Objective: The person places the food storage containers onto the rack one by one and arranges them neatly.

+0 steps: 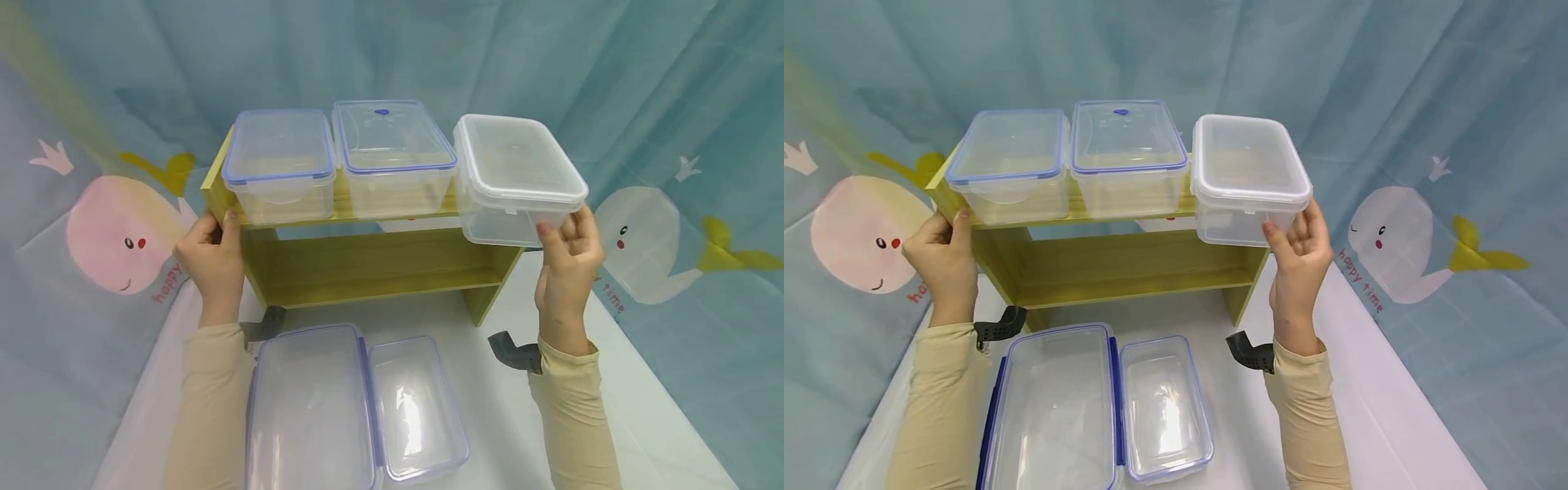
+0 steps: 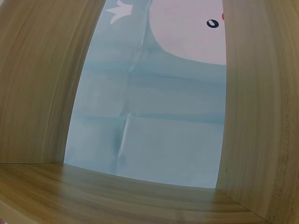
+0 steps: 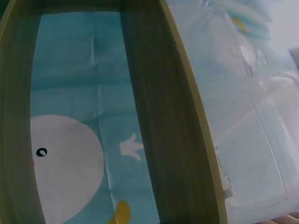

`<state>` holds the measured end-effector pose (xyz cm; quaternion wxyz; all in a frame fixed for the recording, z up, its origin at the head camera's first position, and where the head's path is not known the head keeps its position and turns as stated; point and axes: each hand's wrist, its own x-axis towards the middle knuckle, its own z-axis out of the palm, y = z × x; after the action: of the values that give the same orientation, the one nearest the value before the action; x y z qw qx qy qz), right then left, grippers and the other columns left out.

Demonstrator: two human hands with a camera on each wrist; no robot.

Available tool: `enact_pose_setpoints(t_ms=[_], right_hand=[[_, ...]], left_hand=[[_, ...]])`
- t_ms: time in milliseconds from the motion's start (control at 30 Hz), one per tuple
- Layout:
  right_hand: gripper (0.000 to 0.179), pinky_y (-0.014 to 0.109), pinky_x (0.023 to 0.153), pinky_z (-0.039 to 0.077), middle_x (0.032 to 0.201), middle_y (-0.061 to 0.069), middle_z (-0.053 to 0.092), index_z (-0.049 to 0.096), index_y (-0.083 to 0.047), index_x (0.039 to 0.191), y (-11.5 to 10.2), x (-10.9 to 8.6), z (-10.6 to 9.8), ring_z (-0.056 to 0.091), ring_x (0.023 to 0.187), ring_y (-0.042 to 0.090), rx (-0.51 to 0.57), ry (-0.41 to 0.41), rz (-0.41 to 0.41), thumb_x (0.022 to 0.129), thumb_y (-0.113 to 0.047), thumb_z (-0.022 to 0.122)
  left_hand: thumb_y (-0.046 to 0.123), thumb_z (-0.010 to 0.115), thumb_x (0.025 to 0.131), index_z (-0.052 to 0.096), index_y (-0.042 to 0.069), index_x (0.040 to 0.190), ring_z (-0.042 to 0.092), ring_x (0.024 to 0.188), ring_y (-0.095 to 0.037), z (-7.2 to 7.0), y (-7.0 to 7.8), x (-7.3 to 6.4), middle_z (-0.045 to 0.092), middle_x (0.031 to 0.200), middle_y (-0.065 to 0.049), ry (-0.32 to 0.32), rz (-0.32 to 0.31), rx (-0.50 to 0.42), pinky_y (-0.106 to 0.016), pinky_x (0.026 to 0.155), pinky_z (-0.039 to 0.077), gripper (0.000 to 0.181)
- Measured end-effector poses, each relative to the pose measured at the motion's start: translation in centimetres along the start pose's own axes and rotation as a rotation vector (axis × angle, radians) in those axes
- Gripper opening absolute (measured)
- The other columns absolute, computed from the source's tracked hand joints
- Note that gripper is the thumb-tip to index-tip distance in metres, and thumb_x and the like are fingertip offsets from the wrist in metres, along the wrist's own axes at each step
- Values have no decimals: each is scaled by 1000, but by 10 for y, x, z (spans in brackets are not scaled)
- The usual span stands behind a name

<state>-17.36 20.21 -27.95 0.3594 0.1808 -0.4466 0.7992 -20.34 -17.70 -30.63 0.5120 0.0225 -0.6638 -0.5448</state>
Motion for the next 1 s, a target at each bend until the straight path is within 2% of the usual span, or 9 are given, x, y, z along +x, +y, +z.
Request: enact_pose_setpoints(t_ms=[100, 267, 433, 667, 833, 1000], right_hand=[[45, 32, 90, 47, 114, 23, 60, 56, 9, 120, -5, -4, -4, 57, 106, 32, -24, 52, -20, 76, 13, 66], [33, 28, 84, 49, 103, 20, 64, 62, 11, 107, -8, -7, -7, 61, 94, 27, -139, 114, -62, 74, 13, 70], [32, 29, 83, 49, 101, 20, 65, 64, 11, 105, 0, -2, -6, 62, 94, 28, -148, 115, -70, 74, 13, 70], [30, 32, 88, 47, 101, 19, 65, 65, 8, 104, 15, 4, -5, 61, 98, 29, -190, 160, -146, 75, 8, 73], [29, 32, 87, 46, 100, 19, 66, 66, 8, 103, 18, 9, -4, 61, 96, 29, -204, 159, -142, 75, 7, 73], [29, 32, 87, 47, 101, 19, 65, 66, 7, 104, 19, 15, -3, 61, 96, 29, -221, 163, -104, 75, 7, 73]], left_hand=[[12, 63, 84, 62, -12, 73, 41, 51, 0, 4, 2, -1, 50, 59, 15, -12, -4, -7, -15, 51, 33, 27], [11, 62, 84, 62, -14, 74, 42, 52, 1, 6, 4, -1, 51, 60, 16, -15, -3, -19, -15, 51, 34, 26], [11, 62, 85, 61, -13, 74, 41, 52, 1, 6, 3, 0, 50, 59, 17, -19, 7, -18, -15, 51, 34, 26], [10, 63, 84, 63, -12, 74, 40, 51, 1, 5, -3, 0, 49, 59, 16, -9, -9, -3, -15, 51, 32, 25], [10, 62, 84, 62, -13, 74, 40, 51, 1, 6, -3, 0, 48, 58, 16, -10, -10, 11, -14, 51, 32, 25], [11, 62, 84, 61, -14, 73, 39, 51, 2, 6, 0, 1, 47, 57, 14, -2, -16, 22, -15, 51, 30, 27]])
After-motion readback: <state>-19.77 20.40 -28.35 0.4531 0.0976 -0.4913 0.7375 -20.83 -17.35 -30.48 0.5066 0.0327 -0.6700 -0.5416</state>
